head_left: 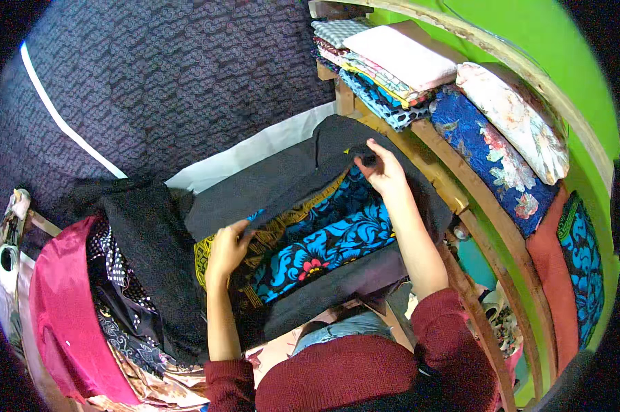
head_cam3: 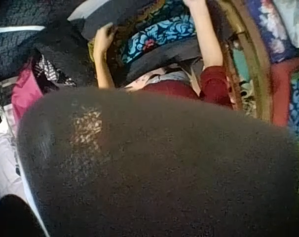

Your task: Folding a piece of patterned fabric and placing it on a storage shelf.

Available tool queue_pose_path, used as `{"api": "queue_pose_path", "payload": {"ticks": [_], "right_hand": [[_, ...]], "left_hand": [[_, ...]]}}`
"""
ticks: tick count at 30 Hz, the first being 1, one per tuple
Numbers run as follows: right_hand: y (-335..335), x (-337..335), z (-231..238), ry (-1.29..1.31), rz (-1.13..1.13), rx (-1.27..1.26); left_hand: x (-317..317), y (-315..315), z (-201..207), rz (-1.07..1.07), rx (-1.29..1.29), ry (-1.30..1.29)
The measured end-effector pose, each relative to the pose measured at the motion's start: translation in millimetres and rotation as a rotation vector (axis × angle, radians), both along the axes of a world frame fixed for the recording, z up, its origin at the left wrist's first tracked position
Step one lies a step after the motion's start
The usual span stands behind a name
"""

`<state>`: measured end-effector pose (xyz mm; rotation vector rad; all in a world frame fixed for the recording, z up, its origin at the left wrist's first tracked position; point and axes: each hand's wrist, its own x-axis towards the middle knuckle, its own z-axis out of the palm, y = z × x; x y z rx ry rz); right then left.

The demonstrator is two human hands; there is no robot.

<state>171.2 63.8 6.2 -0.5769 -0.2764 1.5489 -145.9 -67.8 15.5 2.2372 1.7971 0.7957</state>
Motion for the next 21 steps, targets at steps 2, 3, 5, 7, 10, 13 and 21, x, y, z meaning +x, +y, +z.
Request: {"api": "queue_pose_path", "payload": {"ticks": [2, 3, 5, 7, 10, 13, 21], "right_hand": [[9.9, -3.1, -1.8, 0.113, 0.061, 0.176], [10.4, -3.4, -4.9, 0.112, 0.072, 0.179], [2.9, 1.0, -14.5, -0.038, 0.073, 0.538], [-23.7, 3.1, -14.6, -0.329, 0.122, 0.597], [-56.5, 45.2, -39.8, -1.264, 0.251, 0.842], [-109.2, 53.0, -36.4, -1.838, 0.333, 0.646], [-107.5, 99.4, -63.6, -2.004, 0.213, 0.173]], "left_hand": [[7.1, 4.6, 21.0, 0.166, -0.016, 0.222], [10.4, 2.5, 24.1, 0.177, -0.014, 0.219], [21.7, -3.5, 27.7, 0.04, 0.226, 0.099], [28.0, -10.7, 27.8, -0.131, 0.279, 0.128], [47.9, -36.9, 7.9, -0.336, 0.166, 0.26], [59.1, -67.3, -15.9, -0.357, 0.04, 0.394], [55.4, -61.4, -47.4, -0.2, 0.142, 0.406]]}}
